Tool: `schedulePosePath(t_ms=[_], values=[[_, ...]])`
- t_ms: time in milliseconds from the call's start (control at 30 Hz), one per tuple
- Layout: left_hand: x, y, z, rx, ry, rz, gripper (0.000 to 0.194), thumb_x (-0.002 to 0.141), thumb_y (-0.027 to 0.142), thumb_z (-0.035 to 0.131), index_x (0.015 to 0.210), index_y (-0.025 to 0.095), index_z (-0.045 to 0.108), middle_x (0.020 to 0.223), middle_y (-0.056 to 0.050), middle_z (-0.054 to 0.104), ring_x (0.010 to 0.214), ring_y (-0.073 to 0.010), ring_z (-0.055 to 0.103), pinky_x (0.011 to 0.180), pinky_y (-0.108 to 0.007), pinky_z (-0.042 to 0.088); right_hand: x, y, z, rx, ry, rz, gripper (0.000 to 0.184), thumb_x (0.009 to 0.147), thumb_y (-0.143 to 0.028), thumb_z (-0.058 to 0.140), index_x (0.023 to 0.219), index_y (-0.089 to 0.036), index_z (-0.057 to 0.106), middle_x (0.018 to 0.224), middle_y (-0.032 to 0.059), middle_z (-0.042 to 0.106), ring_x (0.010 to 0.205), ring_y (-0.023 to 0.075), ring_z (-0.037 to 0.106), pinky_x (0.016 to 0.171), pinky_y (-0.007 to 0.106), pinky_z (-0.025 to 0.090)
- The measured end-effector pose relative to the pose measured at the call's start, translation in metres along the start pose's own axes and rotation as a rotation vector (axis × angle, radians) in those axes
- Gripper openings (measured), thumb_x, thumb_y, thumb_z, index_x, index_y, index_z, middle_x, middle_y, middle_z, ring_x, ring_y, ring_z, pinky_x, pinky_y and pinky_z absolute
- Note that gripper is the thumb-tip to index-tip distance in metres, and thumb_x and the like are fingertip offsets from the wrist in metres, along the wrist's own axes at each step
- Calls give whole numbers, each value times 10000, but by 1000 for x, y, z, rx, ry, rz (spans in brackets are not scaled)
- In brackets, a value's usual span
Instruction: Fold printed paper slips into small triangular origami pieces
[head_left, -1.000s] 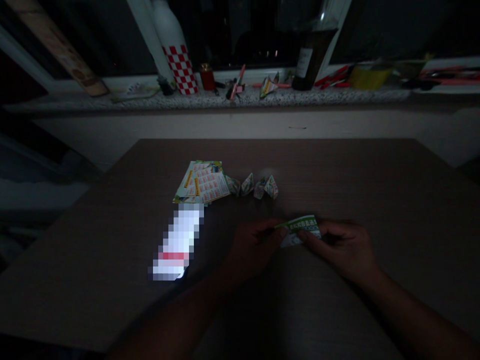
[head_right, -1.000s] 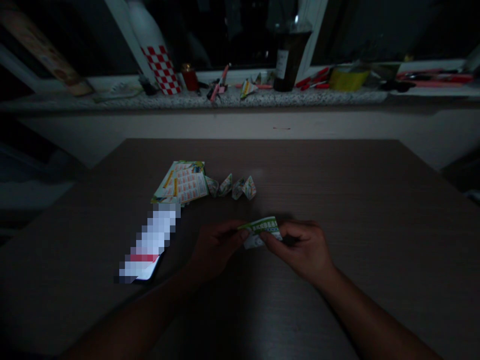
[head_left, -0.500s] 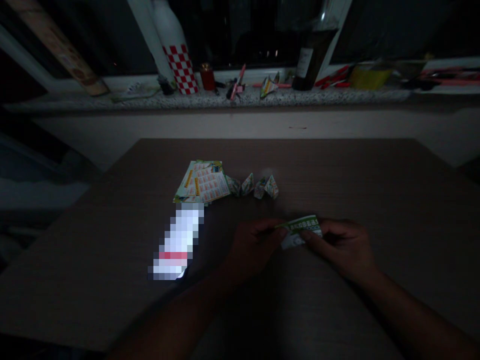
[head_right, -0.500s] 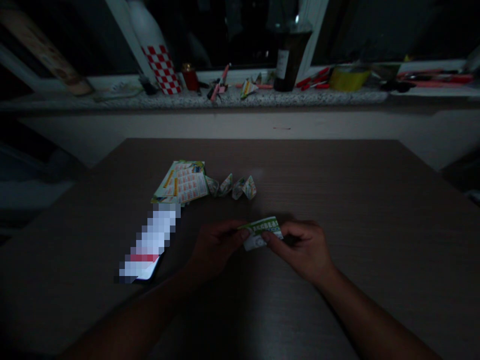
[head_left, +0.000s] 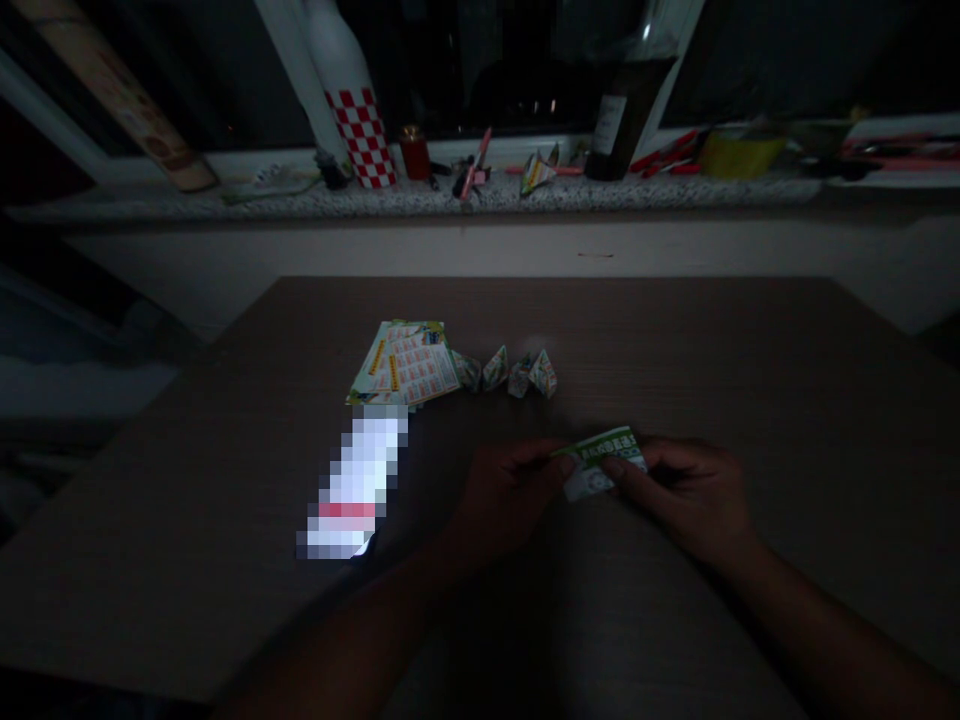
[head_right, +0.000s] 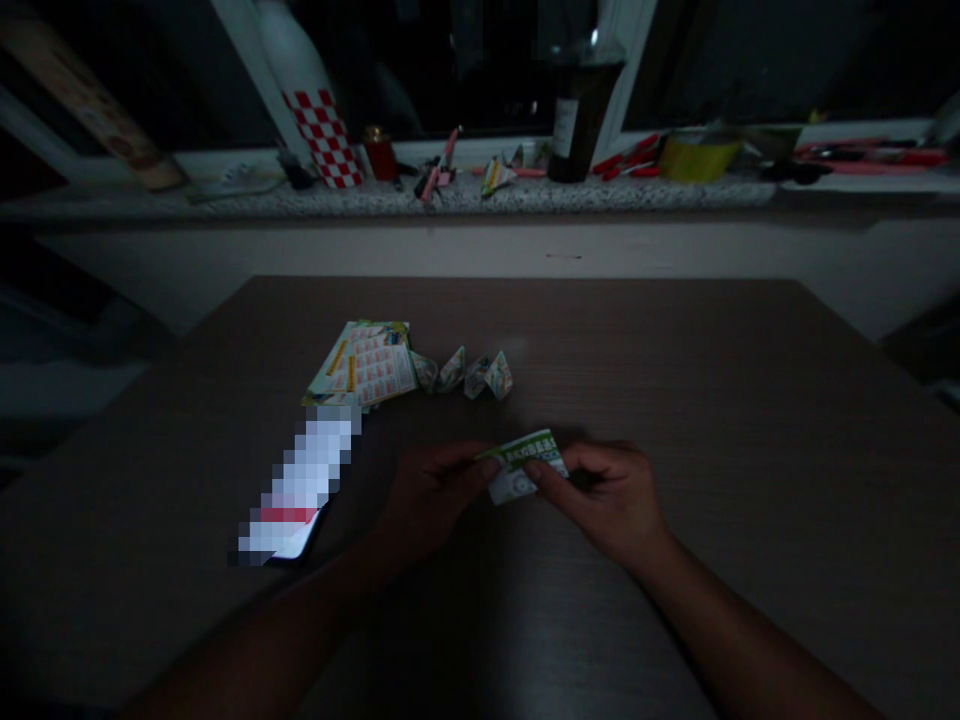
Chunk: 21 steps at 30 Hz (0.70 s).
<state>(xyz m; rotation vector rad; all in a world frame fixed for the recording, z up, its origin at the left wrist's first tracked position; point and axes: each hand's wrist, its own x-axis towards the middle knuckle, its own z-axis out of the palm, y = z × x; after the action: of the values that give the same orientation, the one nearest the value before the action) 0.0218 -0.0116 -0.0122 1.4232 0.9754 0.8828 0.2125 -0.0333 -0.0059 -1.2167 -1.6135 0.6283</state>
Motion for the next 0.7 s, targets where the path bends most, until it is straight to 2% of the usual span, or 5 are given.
schedulePosePath(t_ms=[700], values=[[0, -1, 1, -36, -6, -20, 242, 829, 359, 619, 949, 188, 742, 823, -25, 739, 721, -145, 643, 609, -196, 454, 1, 0, -1, -13, -25, 9, 205, 758, -239, 700, 564, -188, 660, 520, -10, 688, 421, 110, 613, 429, 185, 470]])
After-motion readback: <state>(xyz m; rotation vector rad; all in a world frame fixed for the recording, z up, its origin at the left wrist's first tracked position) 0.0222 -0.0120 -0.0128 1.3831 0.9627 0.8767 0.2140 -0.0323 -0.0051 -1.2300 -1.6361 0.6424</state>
